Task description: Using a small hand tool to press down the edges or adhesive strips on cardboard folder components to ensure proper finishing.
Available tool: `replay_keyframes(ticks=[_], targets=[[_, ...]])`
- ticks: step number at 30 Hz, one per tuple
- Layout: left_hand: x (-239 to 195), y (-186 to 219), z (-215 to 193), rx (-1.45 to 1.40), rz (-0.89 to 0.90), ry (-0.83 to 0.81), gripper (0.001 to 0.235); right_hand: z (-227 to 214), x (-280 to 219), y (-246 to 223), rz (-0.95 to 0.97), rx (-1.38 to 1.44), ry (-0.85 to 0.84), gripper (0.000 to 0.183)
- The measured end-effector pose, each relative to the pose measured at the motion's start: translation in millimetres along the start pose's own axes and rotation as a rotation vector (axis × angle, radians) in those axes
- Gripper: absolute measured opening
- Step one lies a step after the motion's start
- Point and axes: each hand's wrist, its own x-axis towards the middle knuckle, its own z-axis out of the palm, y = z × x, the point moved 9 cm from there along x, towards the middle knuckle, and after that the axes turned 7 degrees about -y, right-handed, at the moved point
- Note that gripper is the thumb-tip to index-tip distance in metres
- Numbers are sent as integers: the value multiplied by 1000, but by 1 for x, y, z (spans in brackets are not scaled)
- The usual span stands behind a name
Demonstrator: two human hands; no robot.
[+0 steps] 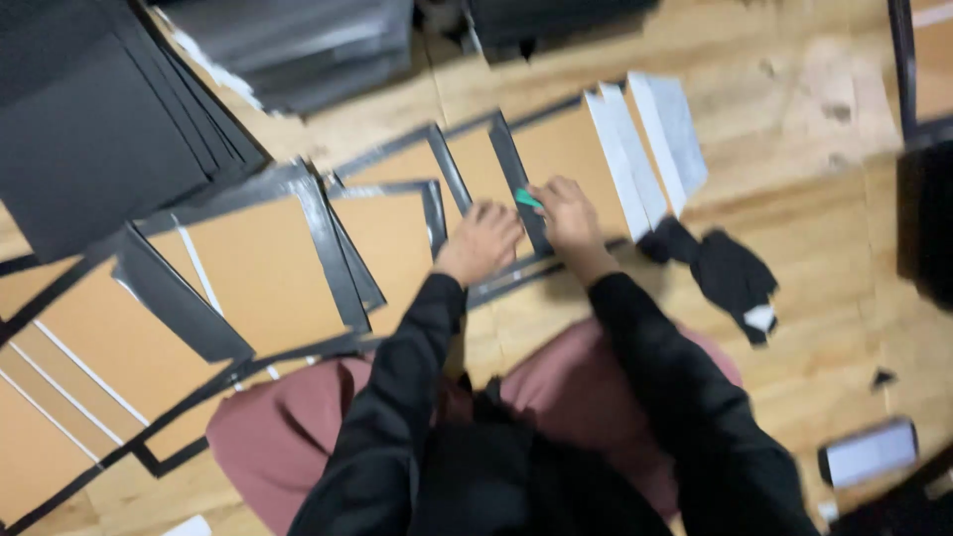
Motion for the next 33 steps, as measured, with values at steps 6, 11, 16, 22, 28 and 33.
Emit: replay_keyframes(ticks=[6,11,16,22,28,33], targets=[[16,-2,-43,41,25,-78,23,-27,120,-18,-40,-47,134,31],[10,-7,-29,-73,-76,-57,31,-7,49,-6,38,-87,49,24],[35,4,-20,-188,15,-274,63,28,-96,62,237,29,275,14],[29,3,1,6,172,-398,50,-35,-162,103,766,1012,480,21],[31,-5,2,105,99,-320,32,29,-172,84,1229,1523,543,32],[118,27,-23,-5,86,-254,37,28,-169,77,1269,1377,584,32]])
